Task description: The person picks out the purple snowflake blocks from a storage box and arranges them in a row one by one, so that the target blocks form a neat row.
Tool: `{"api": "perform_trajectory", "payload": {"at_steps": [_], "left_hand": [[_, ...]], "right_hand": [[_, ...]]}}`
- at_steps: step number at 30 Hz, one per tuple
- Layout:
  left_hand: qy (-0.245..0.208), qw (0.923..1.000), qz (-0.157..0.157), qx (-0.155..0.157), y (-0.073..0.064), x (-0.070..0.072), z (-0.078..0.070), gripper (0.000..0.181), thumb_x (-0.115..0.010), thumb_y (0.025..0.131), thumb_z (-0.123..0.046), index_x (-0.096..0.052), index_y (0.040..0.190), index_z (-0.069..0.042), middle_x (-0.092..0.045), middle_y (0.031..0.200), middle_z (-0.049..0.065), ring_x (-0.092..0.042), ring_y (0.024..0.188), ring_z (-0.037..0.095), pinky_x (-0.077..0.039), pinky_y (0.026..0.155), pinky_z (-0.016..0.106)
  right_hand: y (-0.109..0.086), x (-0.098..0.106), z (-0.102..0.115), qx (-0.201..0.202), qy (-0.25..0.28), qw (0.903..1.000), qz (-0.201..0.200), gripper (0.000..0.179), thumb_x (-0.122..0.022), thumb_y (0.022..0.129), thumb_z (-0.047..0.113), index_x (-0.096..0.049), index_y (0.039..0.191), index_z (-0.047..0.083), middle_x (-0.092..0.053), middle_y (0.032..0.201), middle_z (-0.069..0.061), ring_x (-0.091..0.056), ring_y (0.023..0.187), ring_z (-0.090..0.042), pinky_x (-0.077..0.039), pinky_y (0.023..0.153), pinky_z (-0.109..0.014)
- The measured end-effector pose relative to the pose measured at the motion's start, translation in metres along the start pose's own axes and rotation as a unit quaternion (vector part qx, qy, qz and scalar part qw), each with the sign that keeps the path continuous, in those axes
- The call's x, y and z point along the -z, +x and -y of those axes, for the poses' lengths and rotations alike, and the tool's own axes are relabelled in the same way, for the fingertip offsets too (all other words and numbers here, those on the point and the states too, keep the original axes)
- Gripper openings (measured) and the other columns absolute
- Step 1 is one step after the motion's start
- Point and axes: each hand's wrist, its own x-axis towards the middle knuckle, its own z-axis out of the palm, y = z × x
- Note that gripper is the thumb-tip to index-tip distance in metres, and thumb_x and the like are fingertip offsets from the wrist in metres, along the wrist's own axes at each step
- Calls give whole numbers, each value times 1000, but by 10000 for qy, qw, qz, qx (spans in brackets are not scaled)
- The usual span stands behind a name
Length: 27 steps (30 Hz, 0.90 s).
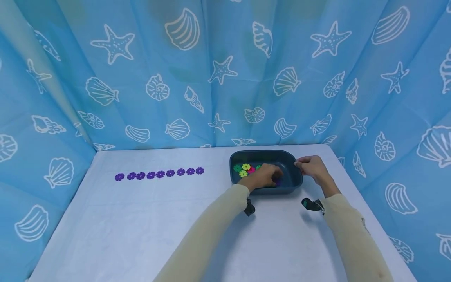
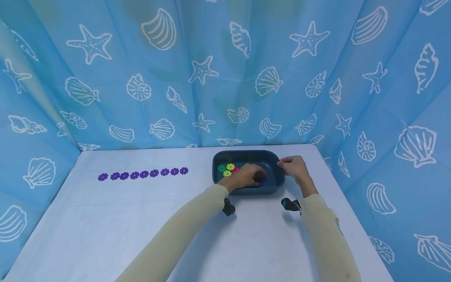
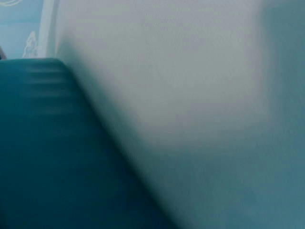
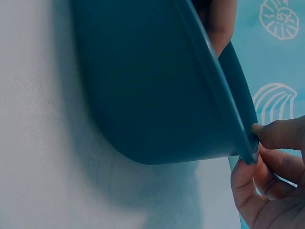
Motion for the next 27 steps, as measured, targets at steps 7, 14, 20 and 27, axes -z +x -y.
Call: {"api": "perform_trajectory", "payload": {"at_steps": [7, 14, 20, 27], "left_hand": [[63, 9988, -482, -56, -16, 30, 12, 42, -72, 88, -6, -61, 128, -6, -64, 122, 2, -61, 106, 8, -48, 88, 14], [75, 9960, -889, -23, -48, 81, 26, 43, -73, 87, -3, -60, 127, 0, -64, 122, 9, -61, 109, 14, -48, 91, 18], [105, 9907, -1272, 461, -93, 121, 58, 44, -71, 88, -4, -58, 130, -1, -62, 125, 12, -60, 113, 20, -49, 96, 29], [-61, 9720, -1818, 1486, -166, 153, 109, 45, -71, 87, -1, -57, 130, -5, -61, 125, 11, -58, 115, 23, -49, 98, 35]], "right_hand": [[-5, -1, 7, 180, -142, 9997, 120, 38, -55, 99, 28, -59, 124, -1, -58, 117, -20, -60, 94, -32, -57, 79, -40], [3, -1, -4, 146, -240, 9995, 122, 43, -56, 99, 35, -59, 126, 1, -58, 118, -20, -60, 94, -31, -58, 74, -37], [-43, 11, 42, -102, -85, 9994, 325, 43, -56, 98, 25, -56, 129, -5, -55, 123, -24, -58, 99, -34, -57, 71, -39], [-69, 13, 64, -46, -87, 9985, 538, 46, -49, 101, 23, -49, 134, -8, -50, 129, -28, -56, 106, -38, -49, 96, -47]]}}
